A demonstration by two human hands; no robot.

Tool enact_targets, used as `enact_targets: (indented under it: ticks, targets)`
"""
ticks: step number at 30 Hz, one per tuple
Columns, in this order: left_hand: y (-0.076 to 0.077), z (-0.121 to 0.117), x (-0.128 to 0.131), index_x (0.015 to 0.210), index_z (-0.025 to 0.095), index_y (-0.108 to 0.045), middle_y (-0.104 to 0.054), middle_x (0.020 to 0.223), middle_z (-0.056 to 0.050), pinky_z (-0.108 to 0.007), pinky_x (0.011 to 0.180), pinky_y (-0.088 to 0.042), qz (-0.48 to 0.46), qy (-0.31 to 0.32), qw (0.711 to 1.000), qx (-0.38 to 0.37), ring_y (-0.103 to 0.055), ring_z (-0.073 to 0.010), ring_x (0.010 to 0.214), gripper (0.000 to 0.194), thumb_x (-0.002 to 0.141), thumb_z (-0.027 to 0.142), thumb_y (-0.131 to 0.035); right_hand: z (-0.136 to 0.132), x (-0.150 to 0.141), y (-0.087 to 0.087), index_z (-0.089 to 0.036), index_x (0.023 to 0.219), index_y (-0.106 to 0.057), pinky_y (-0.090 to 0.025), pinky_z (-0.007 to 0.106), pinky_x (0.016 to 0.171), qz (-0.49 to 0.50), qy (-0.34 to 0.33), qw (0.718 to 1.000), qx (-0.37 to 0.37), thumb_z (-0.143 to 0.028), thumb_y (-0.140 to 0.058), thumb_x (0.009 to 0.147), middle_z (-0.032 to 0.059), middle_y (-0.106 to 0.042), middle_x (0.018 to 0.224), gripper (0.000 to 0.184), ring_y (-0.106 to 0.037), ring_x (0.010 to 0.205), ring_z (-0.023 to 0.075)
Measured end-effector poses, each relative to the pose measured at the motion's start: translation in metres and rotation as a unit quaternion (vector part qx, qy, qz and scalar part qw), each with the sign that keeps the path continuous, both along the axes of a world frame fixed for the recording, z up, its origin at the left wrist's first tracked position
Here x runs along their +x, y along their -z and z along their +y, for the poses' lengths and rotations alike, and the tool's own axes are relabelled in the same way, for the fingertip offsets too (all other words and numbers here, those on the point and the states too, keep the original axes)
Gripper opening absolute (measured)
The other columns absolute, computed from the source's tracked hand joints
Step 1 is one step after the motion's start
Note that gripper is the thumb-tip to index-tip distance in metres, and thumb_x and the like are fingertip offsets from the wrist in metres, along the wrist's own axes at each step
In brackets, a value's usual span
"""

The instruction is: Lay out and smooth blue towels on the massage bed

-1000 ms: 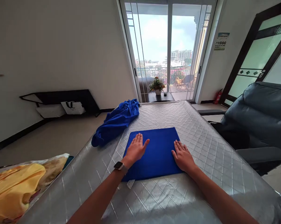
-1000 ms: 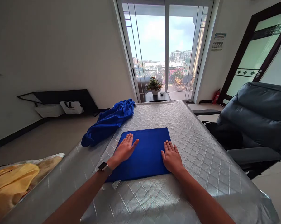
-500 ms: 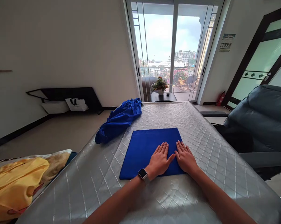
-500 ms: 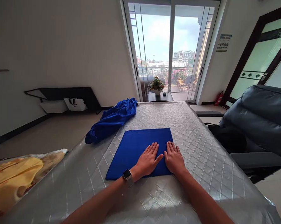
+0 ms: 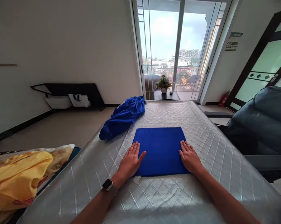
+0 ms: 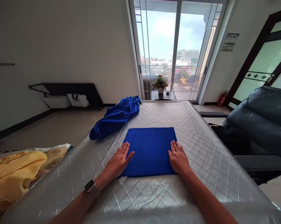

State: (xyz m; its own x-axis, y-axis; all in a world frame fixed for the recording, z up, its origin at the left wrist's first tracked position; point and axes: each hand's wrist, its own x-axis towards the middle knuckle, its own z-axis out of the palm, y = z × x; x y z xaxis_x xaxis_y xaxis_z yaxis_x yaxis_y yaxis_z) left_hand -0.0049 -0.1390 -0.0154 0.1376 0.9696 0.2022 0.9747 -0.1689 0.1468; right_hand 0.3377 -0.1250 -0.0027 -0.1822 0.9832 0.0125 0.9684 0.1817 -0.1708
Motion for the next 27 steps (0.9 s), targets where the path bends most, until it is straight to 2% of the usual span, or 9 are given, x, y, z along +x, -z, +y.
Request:
enact_targets:
  ticks: [8,14,17,22,27]
  targets:
    - [0.001,0.000,0.004,0.160,0.010,-0.032,-0.034,0.166,-0.016,-0.048,0.127,-0.026,-0.015,-0.002,1.000,0.014,-0.029,-0.0274,0.155,0.085,0.101,0.069,-0.017,0.000,0.001,0.002,-0.012,0.164,-0.023,-0.013,0.042,0.128,-0.003,-0.003,1.000,0.010,-0.040,-0.018,0.106,0.0059,-0.019,0.170,0.065,-0.012,0.158,0.0188]
    - [-0.001,-0.001,0.004,0.158,0.003,-0.033,-0.031,0.166,-0.018,-0.046,0.128,-0.024,-0.010,-0.004,1.000,-0.008,-0.026,-0.0272,0.156,0.089,0.101,0.070,-0.016,-0.015,0.006,-0.015,-0.012,0.164,-0.025,-0.013,0.043,0.129,-0.010,-0.017,1.000,0.017,-0.044,-0.019,0.107,0.0057,-0.018,0.171,0.066,-0.011,0.158,0.0195]
    - [0.001,0.000,0.004,0.159,0.005,-0.033,-0.031,0.167,-0.017,-0.046,0.128,-0.025,-0.010,-0.005,1.000,0.004,-0.026,-0.0268,0.156,0.088,0.101,0.069,-0.018,-0.029,0.007,-0.019,-0.012,0.164,-0.024,-0.015,0.042,0.129,-0.006,-0.019,1.000,0.010,-0.047,-0.017,0.107,0.0048,-0.017,0.170,0.067,-0.011,0.158,0.0194]
    - [0.003,0.001,0.004,0.159,0.003,-0.031,-0.029,0.167,-0.018,-0.046,0.129,-0.024,-0.005,-0.009,1.000,0.004,-0.025,-0.0268,0.156,0.090,0.101,0.069,-0.016,-0.048,0.002,-0.007,-0.011,0.164,-0.023,-0.014,0.042,0.129,-0.007,-0.014,1.000,-0.007,-0.047,-0.017,0.107,0.0053,-0.015,0.170,0.067,-0.012,0.158,0.0197]
    - [0.002,0.000,0.003,0.159,0.006,-0.033,-0.031,0.167,-0.018,-0.045,0.128,-0.024,0.000,-0.004,1.000,0.006,-0.025,-0.0269,0.156,0.086,0.102,0.068,-0.018,-0.054,-0.001,0.000,-0.010,0.164,-0.020,-0.013,0.042,0.129,-0.007,-0.006,1.000,-0.006,-0.048,-0.019,0.108,0.0054,-0.012,0.170,0.068,-0.010,0.158,0.0196]
